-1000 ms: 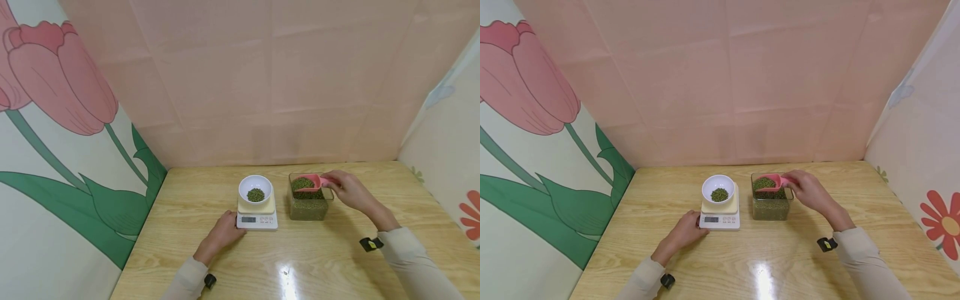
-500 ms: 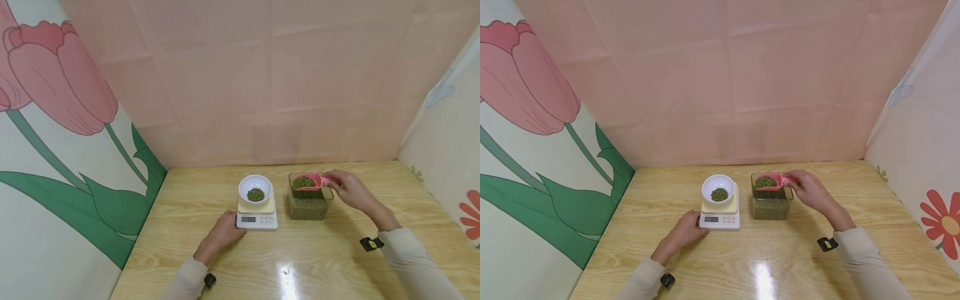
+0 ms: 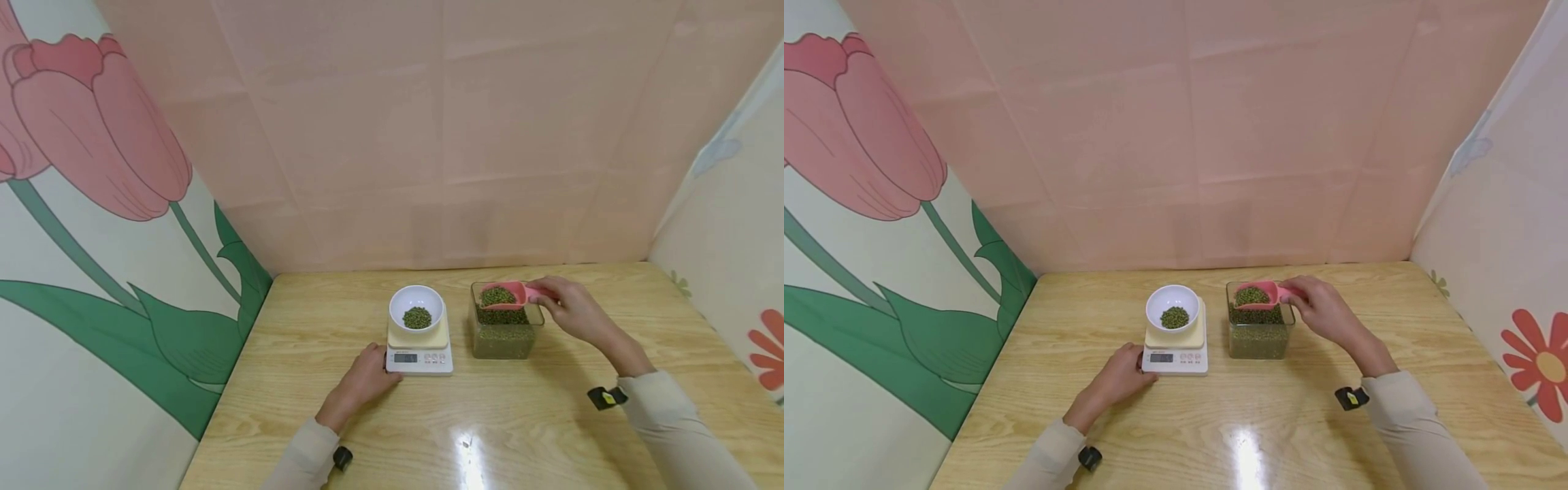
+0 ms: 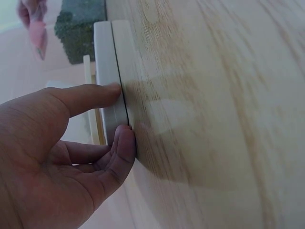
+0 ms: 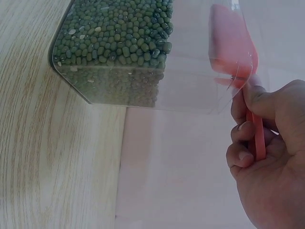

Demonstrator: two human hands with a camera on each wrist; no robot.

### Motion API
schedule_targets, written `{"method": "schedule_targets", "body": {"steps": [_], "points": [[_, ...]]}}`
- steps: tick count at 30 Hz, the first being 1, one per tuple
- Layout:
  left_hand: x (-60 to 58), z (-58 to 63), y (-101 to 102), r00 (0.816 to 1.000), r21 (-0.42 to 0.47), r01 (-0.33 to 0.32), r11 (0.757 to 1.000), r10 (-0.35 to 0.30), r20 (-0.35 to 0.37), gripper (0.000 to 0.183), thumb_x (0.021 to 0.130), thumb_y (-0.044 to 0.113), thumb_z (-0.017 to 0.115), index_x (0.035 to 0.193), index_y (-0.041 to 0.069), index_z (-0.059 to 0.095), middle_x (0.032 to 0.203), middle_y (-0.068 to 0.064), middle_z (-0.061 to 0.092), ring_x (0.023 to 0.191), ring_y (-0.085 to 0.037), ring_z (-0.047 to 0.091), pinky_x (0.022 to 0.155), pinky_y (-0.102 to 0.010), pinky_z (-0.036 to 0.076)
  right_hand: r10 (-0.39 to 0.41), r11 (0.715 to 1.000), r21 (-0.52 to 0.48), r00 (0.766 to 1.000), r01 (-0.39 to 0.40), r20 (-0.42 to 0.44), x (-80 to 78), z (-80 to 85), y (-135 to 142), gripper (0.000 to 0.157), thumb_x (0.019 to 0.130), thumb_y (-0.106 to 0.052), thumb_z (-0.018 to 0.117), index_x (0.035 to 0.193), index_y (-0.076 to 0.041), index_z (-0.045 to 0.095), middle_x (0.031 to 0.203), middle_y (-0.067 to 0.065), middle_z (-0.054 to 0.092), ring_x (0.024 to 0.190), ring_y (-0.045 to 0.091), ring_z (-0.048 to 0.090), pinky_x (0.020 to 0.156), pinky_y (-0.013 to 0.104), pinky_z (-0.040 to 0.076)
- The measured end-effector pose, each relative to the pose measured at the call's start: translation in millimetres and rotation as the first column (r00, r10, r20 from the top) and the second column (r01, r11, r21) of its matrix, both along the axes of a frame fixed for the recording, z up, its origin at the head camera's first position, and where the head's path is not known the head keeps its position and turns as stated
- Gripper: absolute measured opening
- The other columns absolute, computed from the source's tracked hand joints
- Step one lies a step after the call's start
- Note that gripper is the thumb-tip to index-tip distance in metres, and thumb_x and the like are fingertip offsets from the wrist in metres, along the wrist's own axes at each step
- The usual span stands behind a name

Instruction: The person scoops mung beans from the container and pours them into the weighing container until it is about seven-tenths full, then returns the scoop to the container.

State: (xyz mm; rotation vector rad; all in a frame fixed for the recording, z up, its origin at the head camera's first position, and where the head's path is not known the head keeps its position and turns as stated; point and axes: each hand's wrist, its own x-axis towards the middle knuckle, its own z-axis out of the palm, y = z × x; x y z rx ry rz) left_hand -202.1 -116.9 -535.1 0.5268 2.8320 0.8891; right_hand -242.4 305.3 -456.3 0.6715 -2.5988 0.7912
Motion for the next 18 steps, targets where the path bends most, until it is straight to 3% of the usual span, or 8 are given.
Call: {"method": "schedule_targets", "body": {"steps": [18], "points": [[-0.1,-0.8,0.7,1.0,0.001,-0.005,1.0,0.005,0.008,0.048,0.09,0.02,0.084,0.134,0.006,0.071,0.107,-0.007,0.071,0.096,-0.018,0.057,0.085,-0.038,0.056,-0.022,1.0,0.004,1.0,0.022,0.014,0.2,4.5,-2.1,0.016,0.101,-0.002,0.069,0.115,0.003,0.074,0.102,0.016,0.076,0.082,0.012,0.064,0.067,0.028,0.052]]}}
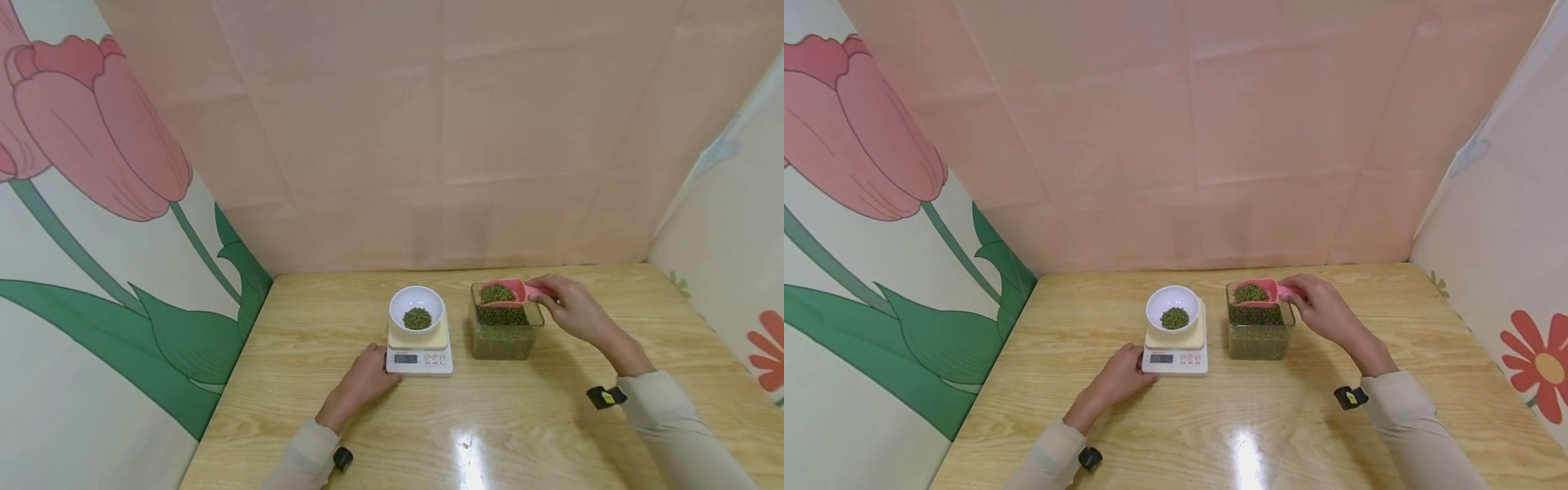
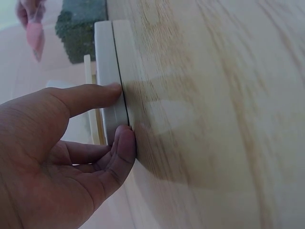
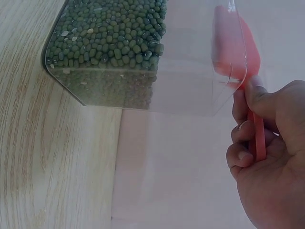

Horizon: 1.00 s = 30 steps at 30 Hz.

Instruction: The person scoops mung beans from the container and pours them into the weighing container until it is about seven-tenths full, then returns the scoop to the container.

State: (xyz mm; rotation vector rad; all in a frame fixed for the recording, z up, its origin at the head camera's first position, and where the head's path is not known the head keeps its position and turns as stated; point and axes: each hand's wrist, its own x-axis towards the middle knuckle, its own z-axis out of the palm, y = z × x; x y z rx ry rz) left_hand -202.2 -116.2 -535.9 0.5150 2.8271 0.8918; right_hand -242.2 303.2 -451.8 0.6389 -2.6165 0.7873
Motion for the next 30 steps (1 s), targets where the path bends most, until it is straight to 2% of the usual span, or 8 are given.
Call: {"method": "schedule_targets", "body": {"steps": [8,16,23,30], "points": [[0.2,-2.0,-0.8,1.0,0.0,0.0,1.0,0.0,-0.006,0.046,0.091,0.022,0.084,0.133,0.007,0.071,0.106,-0.006,0.07,0.095,-0.017,0.056,0.084,-0.036,0.055,0.002,1.0,-0.008,1.0,-0.002,0.005,-0.4,1.2,-5.2,0.015,0.102,-0.002,0.068,0.115,0.003,0.074,0.102,0.015,0.076,0.084,0.017,0.067,0.068,0.028,0.054],[0.1,-2.5,-0.7,1.0,-0.004,-0.002,1.0,0.002,-0.006,0.048,0.09,0.022,0.084,0.133,0.007,0.071,0.107,-0.006,0.07,0.096,-0.017,0.057,0.085,-0.037,0.055,0.02,0.999,-0.039,0.999,-0.019,0.038,-3.9,2.4,-14.5,0.016,0.102,-0.003,0.067,0.116,0.004,0.073,0.103,0.016,0.076,0.084,0.015,0.066,0.07,0.027,0.054],[-0.4,-2.1,0.2,1.0,-0.011,-0.002,1.0,0.002,-0.011,0.046,0.091,0.023,0.084,0.131,0.006,0.071,0.104,-0.005,0.068,0.092,-0.015,0.056,0.082,-0.035,0.054,0.029,0.999,-0.027,0.999,-0.028,0.03,-8.3,0.4,-20.6,0.017,0.103,-0.004,0.067,0.118,0.003,0.073,0.104,0.015,0.077,0.087,0.024,0.071,0.073,0.029,0.058],[0.1,-2.1,-0.5,1.0,-0.011,-0.005,1.0,0.005,-0.005,0.047,0.091,0.023,0.084,0.132,0.007,0.071,0.105,-0.005,0.068,0.092,-0.015,0.055,0.083,-0.035,0.054,0.034,0.999,-0.024,0.998,-0.033,0.048,-10.9,2.5,-26.0,0.017,0.104,-0.005,0.066,0.117,0.003,0.073,0.104,0.015,0.076,0.083,0.018,0.066,0.07,0.028,0.055]]}}
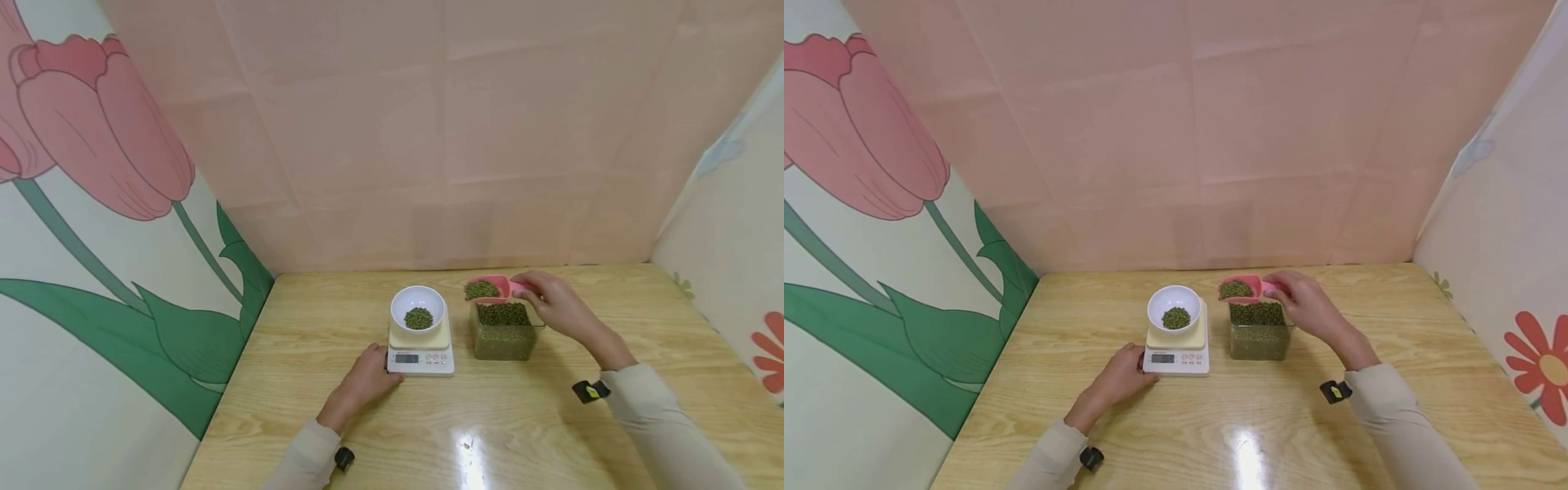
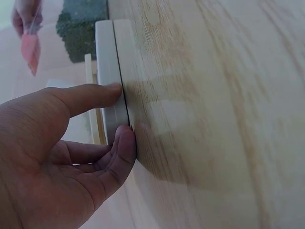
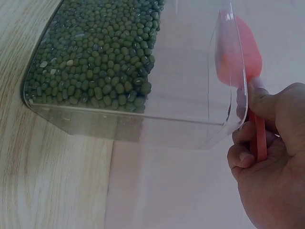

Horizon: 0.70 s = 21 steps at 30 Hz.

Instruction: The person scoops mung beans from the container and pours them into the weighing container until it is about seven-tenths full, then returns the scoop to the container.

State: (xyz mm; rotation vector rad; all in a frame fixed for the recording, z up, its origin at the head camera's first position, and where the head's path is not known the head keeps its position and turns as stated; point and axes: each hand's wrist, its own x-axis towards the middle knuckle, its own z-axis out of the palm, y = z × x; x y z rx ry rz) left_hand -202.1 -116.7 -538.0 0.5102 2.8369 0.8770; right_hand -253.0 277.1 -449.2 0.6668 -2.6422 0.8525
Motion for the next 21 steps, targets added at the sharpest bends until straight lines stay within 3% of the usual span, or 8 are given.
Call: {"method": "schedule_targets", "body": {"steps": [7,15,21], "points": [[0.0,-0.1,-0.5,1.0,0.005,0.001,1.0,-0.001,-0.004,0.046,0.09,0.022,0.084,0.131,0.006,0.071,0.104,-0.005,0.068,0.092,-0.015,0.055,0.082,-0.035,0.054,0.014,1.0,-0.013,1.0,-0.014,-0.007,-0.8,3.4,-7.3,0.017,0.103,-0.004,0.068,0.116,0.004,0.073,0.102,0.015,0.076,0.082,0.022,0.067,0.069,0.027,0.054],[0.3,0.0,-0.7,1.0,0.02,0.011,1.0,-0.011,-0.012,0.044,0.09,0.02,0.084,0.129,0.006,0.072,0.101,-0.003,0.066,0.09,-0.014,0.052,0.079,-0.032,0.052,0.029,0.999,-0.016,1.0,-0.029,0.011,-2.6,4.4,-13.7,0.017,0.104,-0.005,0.066,0.117,0.003,0.073,0.104,0.016,0.075,0.08,0.012,0.061,0.067,0.027,0.051],[-0.3,-0.2,-1.1,1.0,0.023,0.014,1.0,-0.014,-0.009,0.043,0.09,0.022,0.084,0.129,0.006,0.072,0.101,-0.003,0.066,0.09,-0.014,0.052,0.079,-0.032,0.051,0.039,0.999,-0.011,0.999,-0.039,0.03,-5.6,2.6,-16.1,0.017,0.104,-0.004,0.065,0.118,0.002,0.073,0.104,0.014,0.074,0.08,0.016,0.062,0.067,0.027,0.053]]}}
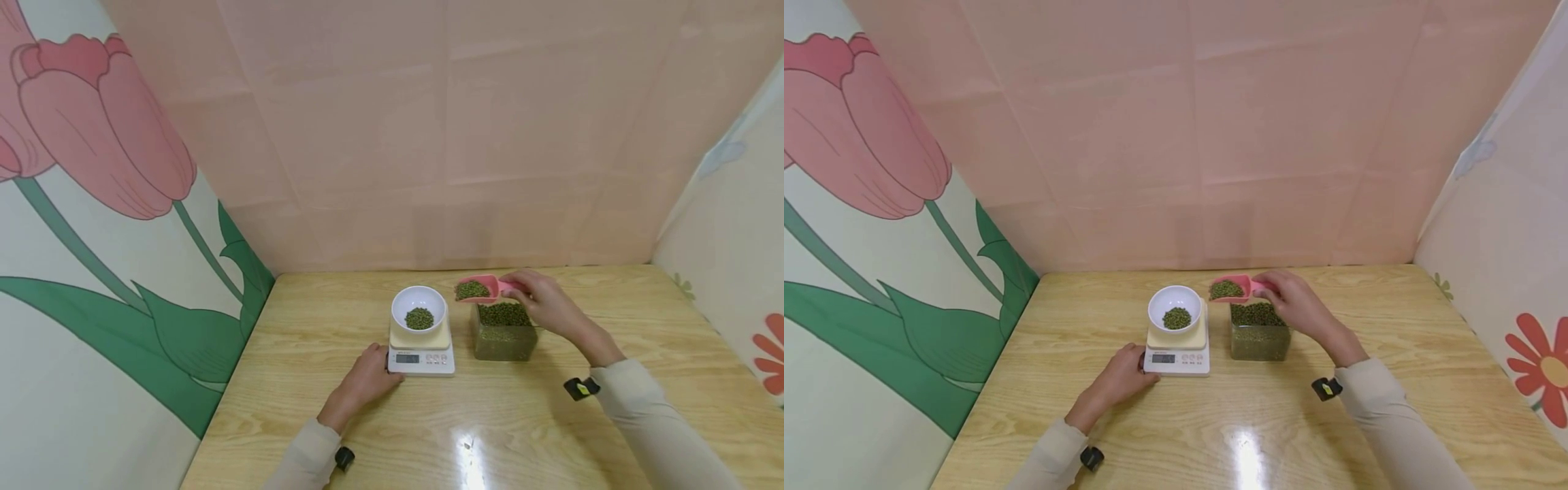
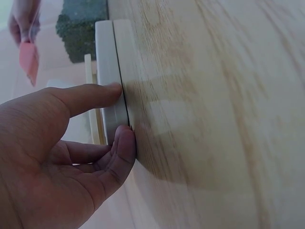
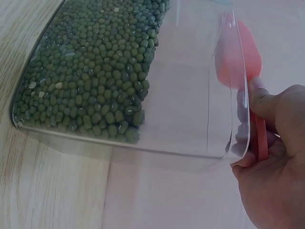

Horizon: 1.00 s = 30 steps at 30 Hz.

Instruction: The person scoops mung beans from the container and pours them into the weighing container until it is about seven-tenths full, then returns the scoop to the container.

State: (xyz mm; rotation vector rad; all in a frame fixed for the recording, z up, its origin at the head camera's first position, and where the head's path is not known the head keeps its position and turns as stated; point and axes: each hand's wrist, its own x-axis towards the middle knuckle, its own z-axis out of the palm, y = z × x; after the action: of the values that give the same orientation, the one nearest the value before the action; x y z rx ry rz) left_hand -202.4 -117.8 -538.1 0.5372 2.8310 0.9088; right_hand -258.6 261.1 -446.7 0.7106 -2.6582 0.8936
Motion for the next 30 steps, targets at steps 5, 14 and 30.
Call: {"method": "schedule_targets", "body": {"steps": [5,14,30], "points": [[0.2,0.2,-0.1,1.0,-0.004,-0.002,1.0,0.002,0.003,0.043,0.091,0.022,0.084,0.129,0.005,0.072,0.102,-0.003,0.067,0.09,-0.014,0.052,0.08,-0.032,0.052,0.012,1.0,-0.001,1.0,-0.012,-0.009,-1.6,-0.5,-2.9,0.018,0.104,-0.005,0.066,0.119,0.002,0.073,0.107,0.015,0.074,0.085,0.021,0.065,0.069,0.028,0.054],[0.6,0.9,0.0,1.0,-0.011,-0.006,1.0,0.006,0.006,0.048,0.089,0.02,0.085,0.132,0.004,0.069,0.105,-0.006,0.068,0.092,-0.015,0.054,0.082,-0.035,0.053,0.031,0.999,-0.006,0.999,-0.032,-0.016,-3.9,3.4,-10.8,0.019,0.103,-0.005,0.068,0.12,0.001,0.073,0.108,0.016,0.076,0.082,0.013,0.064,0.069,0.026,0.053],[-0.7,0.0,0.0,1.0,-0.016,-0.012,1.0,0.013,0.024,0.05,0.09,0.022,0.084,0.135,0.007,0.069,0.107,-0.004,0.068,0.094,-0.015,0.053,0.083,-0.034,0.052,0.065,0.998,0.002,0.998,-0.065,0.002,-6.8,6.4,-24.9,0.019,0.103,-0.005,0.067,0.119,0.003,0.073,0.102,0.012,0.076,0.084,0.016,0.067,0.072,0.029,0.057]]}}
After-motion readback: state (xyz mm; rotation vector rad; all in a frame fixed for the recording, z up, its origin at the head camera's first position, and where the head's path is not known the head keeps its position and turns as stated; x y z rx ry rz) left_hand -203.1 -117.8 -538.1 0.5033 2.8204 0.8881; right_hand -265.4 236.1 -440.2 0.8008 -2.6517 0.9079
